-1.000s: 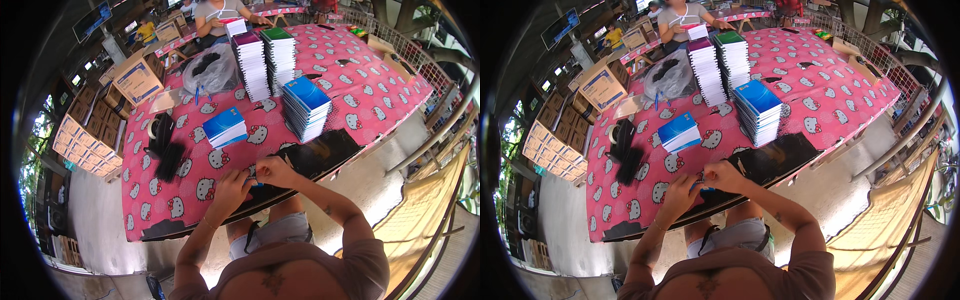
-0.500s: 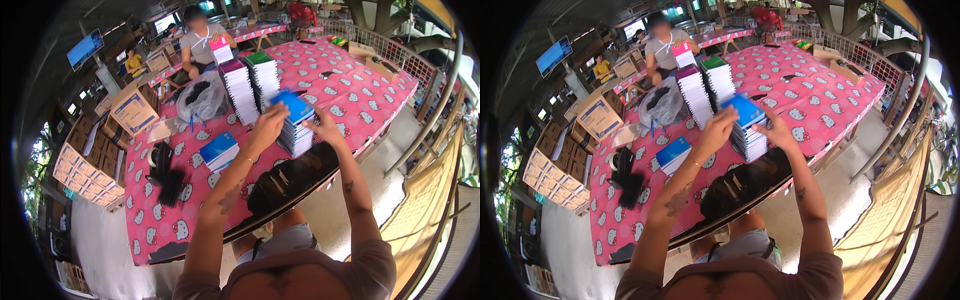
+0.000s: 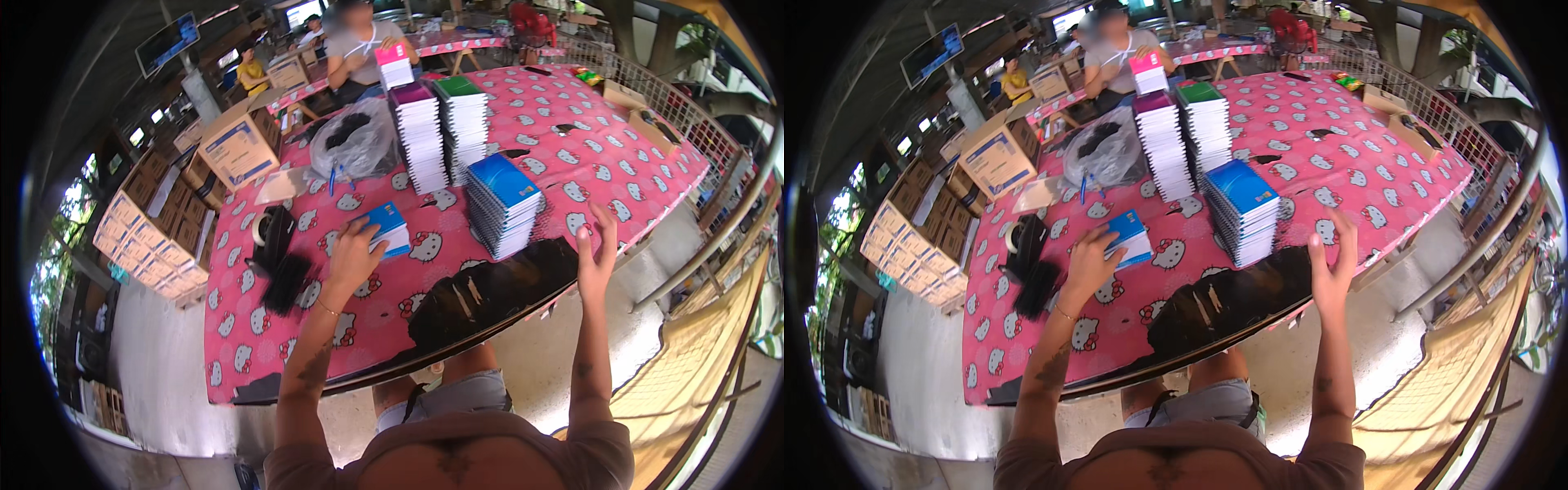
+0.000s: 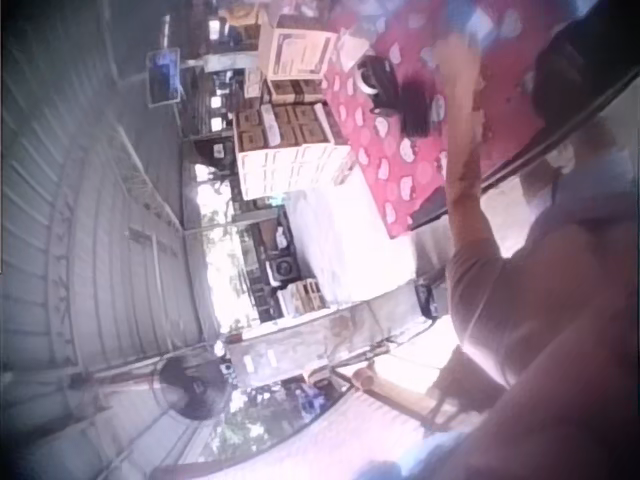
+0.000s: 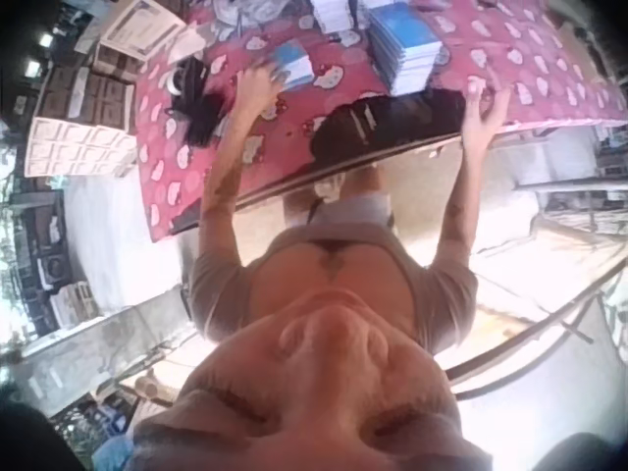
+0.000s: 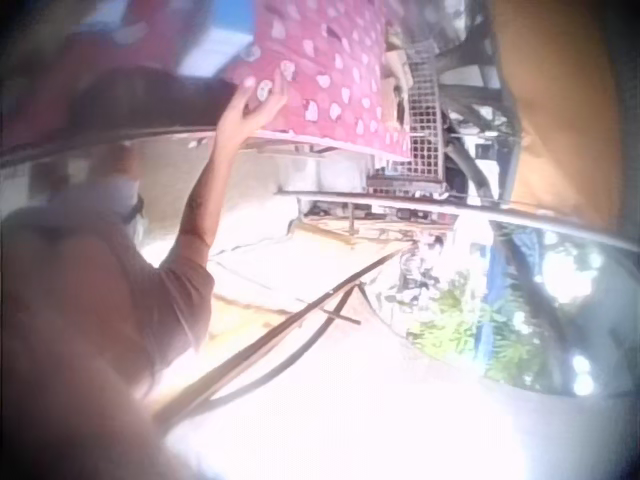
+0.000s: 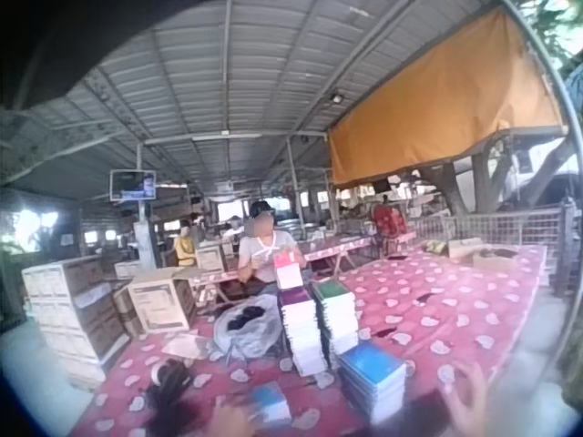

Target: The person takes blue notebooks from a stack on a table, aligns them, and places them onto another stack.

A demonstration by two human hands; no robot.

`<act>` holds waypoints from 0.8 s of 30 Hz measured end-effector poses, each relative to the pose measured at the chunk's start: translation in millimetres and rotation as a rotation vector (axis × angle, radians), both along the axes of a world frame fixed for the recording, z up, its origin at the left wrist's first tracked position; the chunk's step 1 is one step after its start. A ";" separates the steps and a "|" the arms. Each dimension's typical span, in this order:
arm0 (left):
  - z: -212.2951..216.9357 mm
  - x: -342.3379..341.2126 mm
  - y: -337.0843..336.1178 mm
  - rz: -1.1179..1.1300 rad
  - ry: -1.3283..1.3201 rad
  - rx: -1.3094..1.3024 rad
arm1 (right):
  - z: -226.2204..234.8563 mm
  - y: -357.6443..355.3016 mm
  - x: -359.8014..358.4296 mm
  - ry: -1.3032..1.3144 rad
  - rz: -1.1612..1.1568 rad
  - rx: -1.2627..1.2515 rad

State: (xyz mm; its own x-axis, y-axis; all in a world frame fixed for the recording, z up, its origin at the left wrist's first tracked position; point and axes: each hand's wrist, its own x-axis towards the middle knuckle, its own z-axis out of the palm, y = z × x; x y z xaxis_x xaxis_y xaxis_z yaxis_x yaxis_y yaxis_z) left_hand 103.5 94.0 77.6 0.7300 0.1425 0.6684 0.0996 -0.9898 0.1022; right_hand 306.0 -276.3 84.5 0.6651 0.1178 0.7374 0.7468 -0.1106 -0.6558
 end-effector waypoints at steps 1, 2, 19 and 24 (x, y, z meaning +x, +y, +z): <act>-22.5 -12.5 15.5 0.032 0.057 0.021 | -4.0 12.0 -10.6 0.011 0.127 0.050; -32.1 -19.4 17.8 0.048 0.116 0.039 | -6.7 27.7 -25.6 0.026 0.239 0.100; -46.1 -65.6 -47.2 0.014 0.019 0.037 | -88.7 147.7 -98.4 0.264 0.797 -0.088; -71.8 -70.1 -77.4 -0.043 -0.022 0.004 | -134.9 163.8 -108.6 0.573 0.919 -0.230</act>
